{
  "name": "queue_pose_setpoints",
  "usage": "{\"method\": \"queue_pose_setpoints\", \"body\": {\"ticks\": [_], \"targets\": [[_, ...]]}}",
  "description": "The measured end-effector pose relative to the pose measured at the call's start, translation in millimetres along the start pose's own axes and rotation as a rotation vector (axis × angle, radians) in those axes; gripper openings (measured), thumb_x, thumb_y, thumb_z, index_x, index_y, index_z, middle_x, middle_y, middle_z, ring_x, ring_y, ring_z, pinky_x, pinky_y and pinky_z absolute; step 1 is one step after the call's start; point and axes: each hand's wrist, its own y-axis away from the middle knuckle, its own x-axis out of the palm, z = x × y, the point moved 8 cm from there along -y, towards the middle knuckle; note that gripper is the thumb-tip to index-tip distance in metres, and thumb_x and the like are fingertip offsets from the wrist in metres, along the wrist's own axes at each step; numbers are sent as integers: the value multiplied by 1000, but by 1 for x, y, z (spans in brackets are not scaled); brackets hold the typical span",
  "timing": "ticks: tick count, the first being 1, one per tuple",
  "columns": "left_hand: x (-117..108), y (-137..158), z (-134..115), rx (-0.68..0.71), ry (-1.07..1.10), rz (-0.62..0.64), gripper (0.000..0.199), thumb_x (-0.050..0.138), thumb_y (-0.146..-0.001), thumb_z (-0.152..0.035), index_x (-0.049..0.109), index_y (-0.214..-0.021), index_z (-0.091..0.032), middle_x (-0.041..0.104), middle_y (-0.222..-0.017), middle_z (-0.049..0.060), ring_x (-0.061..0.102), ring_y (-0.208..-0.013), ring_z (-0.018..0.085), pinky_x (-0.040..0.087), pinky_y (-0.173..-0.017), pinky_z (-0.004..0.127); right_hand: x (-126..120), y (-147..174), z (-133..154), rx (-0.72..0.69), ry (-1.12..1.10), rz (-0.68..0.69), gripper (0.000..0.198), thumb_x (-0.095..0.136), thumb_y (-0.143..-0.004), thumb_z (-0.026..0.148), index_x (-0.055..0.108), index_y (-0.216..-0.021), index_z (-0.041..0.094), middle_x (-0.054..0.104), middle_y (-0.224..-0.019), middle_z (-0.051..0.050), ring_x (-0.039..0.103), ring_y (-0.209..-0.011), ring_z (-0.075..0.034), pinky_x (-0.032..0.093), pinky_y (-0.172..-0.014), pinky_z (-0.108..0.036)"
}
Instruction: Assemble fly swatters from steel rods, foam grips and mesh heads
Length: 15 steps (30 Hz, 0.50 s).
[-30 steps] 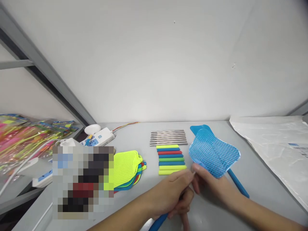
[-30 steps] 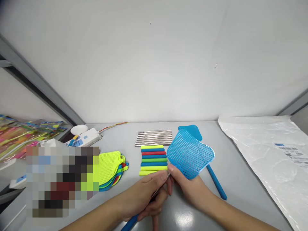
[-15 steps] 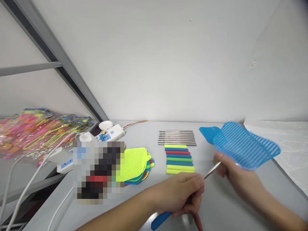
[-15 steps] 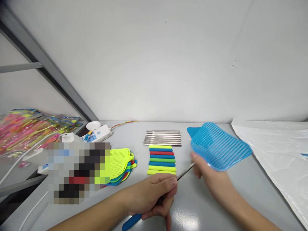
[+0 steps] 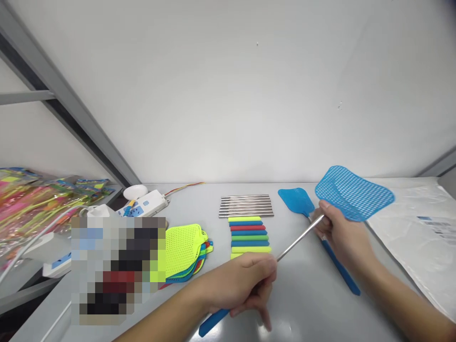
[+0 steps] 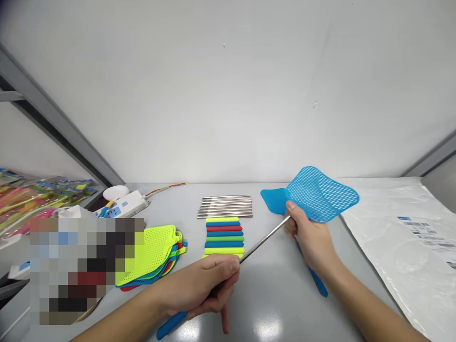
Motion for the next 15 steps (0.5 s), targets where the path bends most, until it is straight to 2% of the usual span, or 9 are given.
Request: {"method": "queue_pose_setpoints", "body": {"ticks": [2, 4, 7, 15], "targets": [[-3, -1, 1, 11, 9, -42, 35, 37, -97, -43, 41, -71, -21, 36, -39, -11, 24, -31, 5, 52, -57, 29, 17, 13, -16, 98, -23, 74, 46, 52, -89, 57, 41, -60, 22, 33, -53, 5, 35, -49, -12, 33, -48, -27], [-3, -3, 3, 27, 20, -53, 36, 37, -96, -46, 42, -72, -21, 35, -40, -11, 25, -31, 5, 52, -57, 29, 44, 31, -23, 145, 18, 258, 45, 54, -87, 60, 47, -64, 21, 38, -54, 5, 36, -50, -11, 33, -50, -25], [4, -5, 7, 35, 23, -11, 36, 36, -96, -49, 43, -74, -21, 35, -39, -12, 26, -31, 6, 52, -56, 29, 68, 52, -26, 186, 87, 429, 50, 47, -90, 60, 44, -60, 20, 38, -53, 5, 35, -51, -10, 32, -51, -24], [4, -6, 5, 32, -2, -14, 35, 34, -97, -46, 40, -73, -21, 35, -39, -11, 24, -31, 6, 50, -55, 27, 62, 42, -8, 39, 175, 497, 56, 44, -94, 54, 46, -51, 19, 42, -59, 1, 38, -57, -13, 34, -58, -27]]}}
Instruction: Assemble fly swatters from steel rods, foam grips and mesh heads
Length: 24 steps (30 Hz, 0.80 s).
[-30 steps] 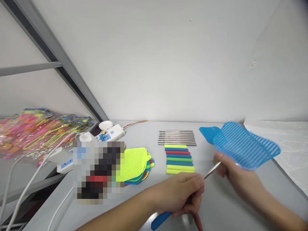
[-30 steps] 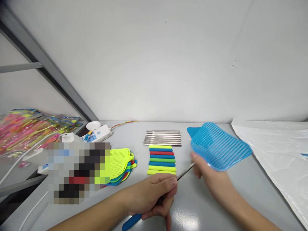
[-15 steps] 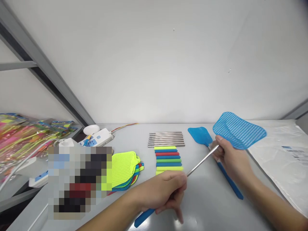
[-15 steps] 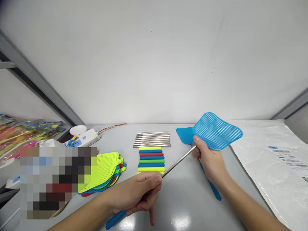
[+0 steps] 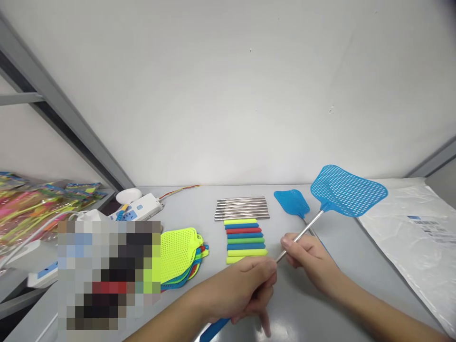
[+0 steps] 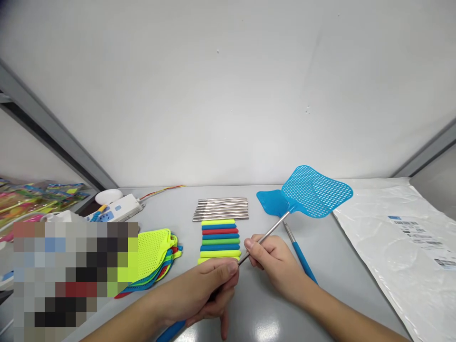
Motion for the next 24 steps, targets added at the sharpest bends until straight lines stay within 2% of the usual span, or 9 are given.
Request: {"method": "queue_pose_setpoints", "body": {"ticks": [9, 17, 20, 24], "targets": [[-5, 5, -6, -58, -90, -2, 34, 32, -97, -45, 41, -73, -22, 34, -37, -11, 22, -31, 6, 49, -55, 27, -54, -7, -1, -22, -51, -247, 57, 47, -93, 53, 41, -46, 21, 31, -53, 2, 29, -55, -14, 23, -53, -31], [-9, 8, -11, -71, -150, 36, 34, 31, -98, -42, 40, -73, -22, 33, -38, -11, 22, -32, 7, 49, -54, 26, -110, -8, 1, -67, -202, -522, 53, 55, -91, 48, 40, -48, 21, 30, -53, 3, 30, -54, -13, 25, -52, -31], [-10, 10, -13, -69, -171, 55, 34, 31, -98, -41, 40, -72, -22, 32, -39, -11, 22, -32, 7, 49, -55, 26, -114, -8, 3, -99, -203, -550, 51, 55, -91, 47, 41, -50, 22, 32, -54, 3, 32, -54, -14, 26, -52, -31], [-16, 11, -10, -64, -152, 26, 36, 34, -98, -43, 41, -70, -21, 31, -39, -12, 22, -31, 6, 49, -55, 27, -98, -10, -7, -88, -250, -542, 49, 51, -93, 49, 39, -54, 22, 29, -54, 4, 31, -53, -13, 26, -52, -30]]}}
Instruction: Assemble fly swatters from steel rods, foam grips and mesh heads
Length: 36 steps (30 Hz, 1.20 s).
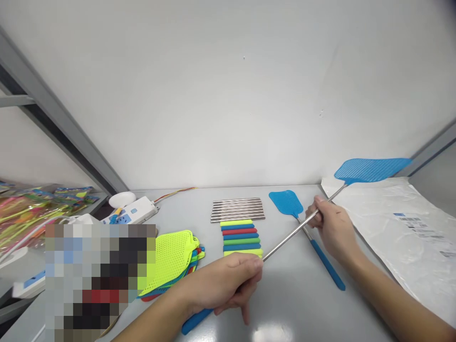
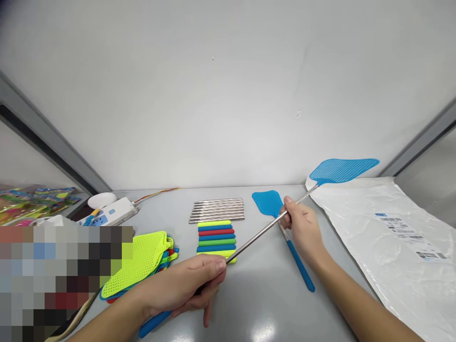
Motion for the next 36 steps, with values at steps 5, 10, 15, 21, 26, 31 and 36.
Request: {"method": "queue_pose_setpoints", "body": {"ticks": [5, 10, 15, 21, 26, 31, 36], "targets": [[3, -4, 6, 15, 70, -2, 37, 36, -98, -45, 45, -71, -20, 33, -38, -12, 22, -30, 6, 50, -56, 28, 48, 35, -19, 75, 108, 235, 45, 46, -94, 54, 43, -63, 21, 34, -56, 5, 34, -55, -12, 29, -54, -27], [9, -4, 10, -7, 72, 9, 40, 38, -96, -50, 47, -72, -20, 31, -37, -11, 23, -31, 6, 50, -56, 29, 83, 69, -20, 104, 164, 519, 50, 38, -97, 54, 42, -59, 20, 38, -56, 3, 34, -54, -12, 29, -53, -27], [11, -5, 5, -11, 108, 50, 45, 38, -96, -53, 38, -65, -21, 29, -40, -11, 21, -33, 6, 47, -52, 26, 74, 60, -14, 23, 229, 474, 53, 39, -97, 52, 44, -55, 20, 36, -56, 3, 32, -53, -12, 26, -53, -28], [8, -2, 1, -27, 79, 52, 45, 36, -97, -52, 37, -65, -21, 28, -42, -11, 21, -34, 6, 45, -51, 25, 55, 45, -12, 3, 241, 394, 54, 41, -96, 51, 44, -52, 20, 38, -55, 2, 33, -53, -13, 25, -53, -30], [-3, 4, -3, -48, -26, 57, 45, 35, -96, -53, 36, -66, -21, 27, -42, -11, 23, -36, 7, 48, -53, 27, 8, 11, -5, -13, 85, 107, 54, 47, -95, 46, 40, -48, 21, 35, -52, 2, 36, -54, -14, 27, -54, -32], [-11, 12, -12, -52, -209, 47, 46, 31, -97, -52, 36, -64, -22, 28, -45, -9, 27, -41, 9, 51, -56, 29, -35, -11, 25, -132, -150, -210, 45, 57, -89, 34, 40, -50, 22, 30, -48, 5, 32, -47, -12, 27, -49, -30], [-13, 22, -21, -100, -391, 9, 46, 29, -98, -52, 38, -65, -21, 31, -51, -7, 49, -54, 12, 52, -67, 28, -51, -10, 47, -215, -218, -329, 44, 58, -87, 30, 37, -50, 22, 27, -48, 6, 27, -44, -11, 26, -45, -30]]}}
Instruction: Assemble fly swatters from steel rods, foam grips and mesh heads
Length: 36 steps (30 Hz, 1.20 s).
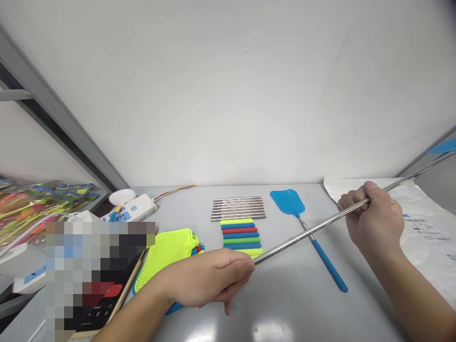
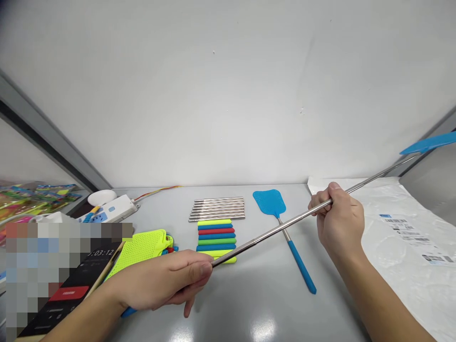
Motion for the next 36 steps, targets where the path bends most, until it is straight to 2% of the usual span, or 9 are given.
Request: {"method": "queue_pose_setpoints", "body": {"ticks": [5, 8, 10, 13, 15, 20, 28, 32, 36], "targets": [[-3, 5, -1, -39, -67, -30, 44, 30, -97, -52, 39, -67, -21, 33, -50, -7, 51, -57, 13, 50, -68, 27, -5, -4, 3, -25, -24, -65, 43, 57, -89, 28, 36, -51, 22, 26, -50, 6, 27, -44, -10, 25, -44, -30], [-5, 5, 1, -50, -50, -37, 43, 30, -97, -52, 40, -68, -22, 32, -47, -8, 45, -52, 12, 51, -70, 29, 6, 6, -9, 8, -28, -30, 42, 54, -92, 37, 40, -55, 22, 26, -48, 7, 27, -44, -11, 26, -44, -29], [-5, 3, 2, -52, -33, -57, 42, 31, -97, -52, 40, -69, -22, 31, -46, -9, 38, -48, 11, 52, -70, 30, 21, 26, -25, 66, -29, 65, 43, 49, -94, 46, 42, -59, 22, 25, -47, 8, 29, -44, -11, 28, -46, -28], [-4, 0, 2, -53, -31, -67, 41, 30, -97, -52, 40, -71, -22, 31, -47, -9, 39, -49, 11, 51, -68, 29, 54, 71, -56, 246, 95, 397, 47, 45, -95, 50, 42, -58, 22, 32, -51, 5, 36, -49, -12, 30, -49, -29], [-3, -1, 0, -42, -56, -57, 41, 30, -97, -51, 40, -70, -22, 33, -49, -8, 41, -52, 12, 50, -67, 27, 60, 90, -64, 272, 104, 471, 50, 41, -97, 52, 41, -57, 22, 34, -53, 4, 36, -51, -13, 30, -50, -30], [-8, 2, -6, -14, -173, -52, 46, 26, -99, -48, 38, -64, -21, 37, -55, -5, 47, -58, 12, 45, -66, 24, 44, 75, -58, 249, 213, 427, 50, 45, -96, 49, 38, -54, 23, 34, -54, 3, 35, -54, -14, 27, -54, -32], [-16, 11, -10, -8, -291, -94, 47, 25, -101, -46, 40, -64, -20, 42, -58, -4, 43, -59, 12, 40, -65, 24, 27, 38, -35, 180, 102, 258, 47, 48, -96, 38, 38, -52, 22, 27, -51, 4, 33, -51, -14, 28, -54, -32], [-16, 10, -9, -42, -276, -129, 46, 28, -99, -50, 42, -66, -20, 43, -58, -4, 41, -56, 12, 38, -60, 25, 34, 49, -40, 204, 16, 299, 47, 44, -97, 43, 41, -55, 22, 25, -51, 5, 31, -51, -13, 28, -53, -31], [-14, 7, -8, -54, -278, -117, 44, 30, -98, -49, 43, -67, -20, 44, -58, -4, 45, -58, 12, 37, -60, 25, 50, 74, -56, 283, 8, 465, 48, 40, -97, 49, 42, -57, 22, 26, -52, 5, 32, -52, -14, 27, -53, -31]]}}
